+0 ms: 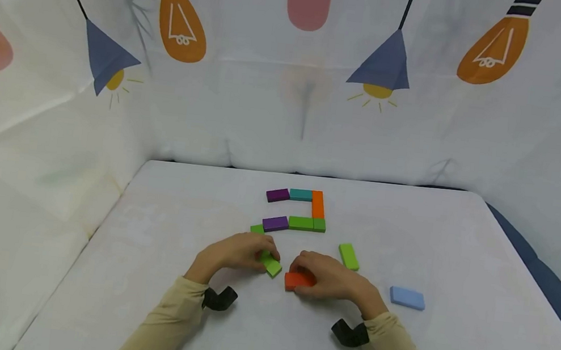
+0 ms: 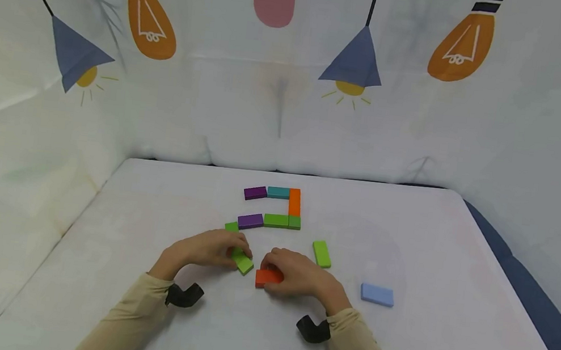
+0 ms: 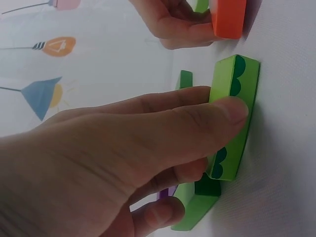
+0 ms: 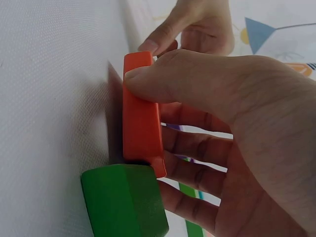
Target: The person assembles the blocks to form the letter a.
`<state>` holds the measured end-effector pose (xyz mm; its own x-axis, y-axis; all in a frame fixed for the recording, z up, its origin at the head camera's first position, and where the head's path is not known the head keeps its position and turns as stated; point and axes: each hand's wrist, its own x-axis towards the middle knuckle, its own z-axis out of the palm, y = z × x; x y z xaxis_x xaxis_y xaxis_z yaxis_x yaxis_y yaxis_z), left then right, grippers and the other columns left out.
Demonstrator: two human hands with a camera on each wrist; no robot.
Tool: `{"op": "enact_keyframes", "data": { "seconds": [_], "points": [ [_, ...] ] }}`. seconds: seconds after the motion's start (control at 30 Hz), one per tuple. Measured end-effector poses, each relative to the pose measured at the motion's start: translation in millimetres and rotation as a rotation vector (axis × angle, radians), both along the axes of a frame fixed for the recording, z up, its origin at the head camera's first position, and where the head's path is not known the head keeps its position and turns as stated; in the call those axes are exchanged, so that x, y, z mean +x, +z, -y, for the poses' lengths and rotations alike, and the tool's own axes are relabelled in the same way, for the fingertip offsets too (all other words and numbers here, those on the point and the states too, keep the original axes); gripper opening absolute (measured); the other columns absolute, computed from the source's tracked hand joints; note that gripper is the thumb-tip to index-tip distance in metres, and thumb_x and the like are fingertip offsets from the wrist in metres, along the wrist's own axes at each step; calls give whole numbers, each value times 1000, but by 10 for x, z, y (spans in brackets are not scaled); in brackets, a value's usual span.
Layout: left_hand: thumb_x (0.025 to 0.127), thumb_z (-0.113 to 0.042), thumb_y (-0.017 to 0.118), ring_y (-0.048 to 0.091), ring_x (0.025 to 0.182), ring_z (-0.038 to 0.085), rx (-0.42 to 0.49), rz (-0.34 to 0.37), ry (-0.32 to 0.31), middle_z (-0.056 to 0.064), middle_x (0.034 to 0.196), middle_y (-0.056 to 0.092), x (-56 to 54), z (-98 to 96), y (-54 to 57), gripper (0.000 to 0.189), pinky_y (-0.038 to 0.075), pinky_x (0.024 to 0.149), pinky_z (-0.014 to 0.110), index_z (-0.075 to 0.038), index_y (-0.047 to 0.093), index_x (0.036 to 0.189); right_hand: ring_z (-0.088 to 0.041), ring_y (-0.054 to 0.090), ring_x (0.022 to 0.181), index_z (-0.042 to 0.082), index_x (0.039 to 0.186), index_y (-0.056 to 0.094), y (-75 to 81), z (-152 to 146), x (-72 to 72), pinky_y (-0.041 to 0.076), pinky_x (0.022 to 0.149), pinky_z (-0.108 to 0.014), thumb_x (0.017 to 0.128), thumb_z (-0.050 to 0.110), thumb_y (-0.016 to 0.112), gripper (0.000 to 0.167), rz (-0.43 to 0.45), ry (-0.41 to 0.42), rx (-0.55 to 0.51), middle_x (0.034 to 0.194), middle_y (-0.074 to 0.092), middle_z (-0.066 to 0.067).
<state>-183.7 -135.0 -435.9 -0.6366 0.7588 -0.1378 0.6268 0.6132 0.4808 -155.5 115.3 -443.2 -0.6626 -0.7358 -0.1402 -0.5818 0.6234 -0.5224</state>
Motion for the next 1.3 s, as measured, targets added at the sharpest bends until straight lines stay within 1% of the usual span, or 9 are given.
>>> {"op": "enact_keyframes", "data": {
  "seconds": [0.1,0.23,0.4,0.53,0.77,1.0,1.3],
  "points": [
    [81,-16,74,54,91,9,-1,-16,-10,-6,107,64,-7,-2,3,29,48,85,25,-18,68,110,-4,50,89,19,111,60,0,-4,-10,47,80,-23,85,29,68,29,-17,6,2,99,57,10],
    [82,-15,74,54,90,9,5,-24,-17,-6,107,64,-40,-12,28,29,48,84,25,-18,68,110,-4,50,90,20,111,60,45,-7,-30,48,81,-23,85,29,69,29,-26,-5,18,99,57,11],
    [81,-14,74,54,90,9,-2,-36,6,-6,105,64,-84,-9,79,28,48,85,26,-17,69,108,-5,50,91,18,111,61,108,17,-65,48,82,-24,85,28,68,29,-53,-11,17,101,57,10],
    [82,-14,74,53,90,10,-5,-23,11,-6,105,64,-86,2,97,27,47,84,26,-17,69,108,-5,50,92,18,112,61,116,37,-78,48,83,-24,85,27,68,29,-62,-5,17,102,57,10],
    [82,-14,73,52,87,10,8,5,11,-6,105,63,-66,9,64,27,47,81,24,-17,68,109,-5,50,93,19,113,61,66,38,-64,48,86,-25,86,28,68,30,-70,-17,27,103,57,10],
    [82,-14,73,52,81,12,42,30,7,-5,101,62,-39,8,11,26,45,74,21,-16,68,108,-5,49,93,20,113,62,17,26,-38,48,86,-26,86,29,68,29,-69,-15,30,103,56,9],
    [82,-13,73,52,81,14,36,24,2,-4,101,62,1,0,15,26,44,73,21,-15,68,108,-5,49,94,20,114,62,-9,22,-10,48,88,-27,86,29,68,30,-62,-19,35,104,56,9]
  ]
}}
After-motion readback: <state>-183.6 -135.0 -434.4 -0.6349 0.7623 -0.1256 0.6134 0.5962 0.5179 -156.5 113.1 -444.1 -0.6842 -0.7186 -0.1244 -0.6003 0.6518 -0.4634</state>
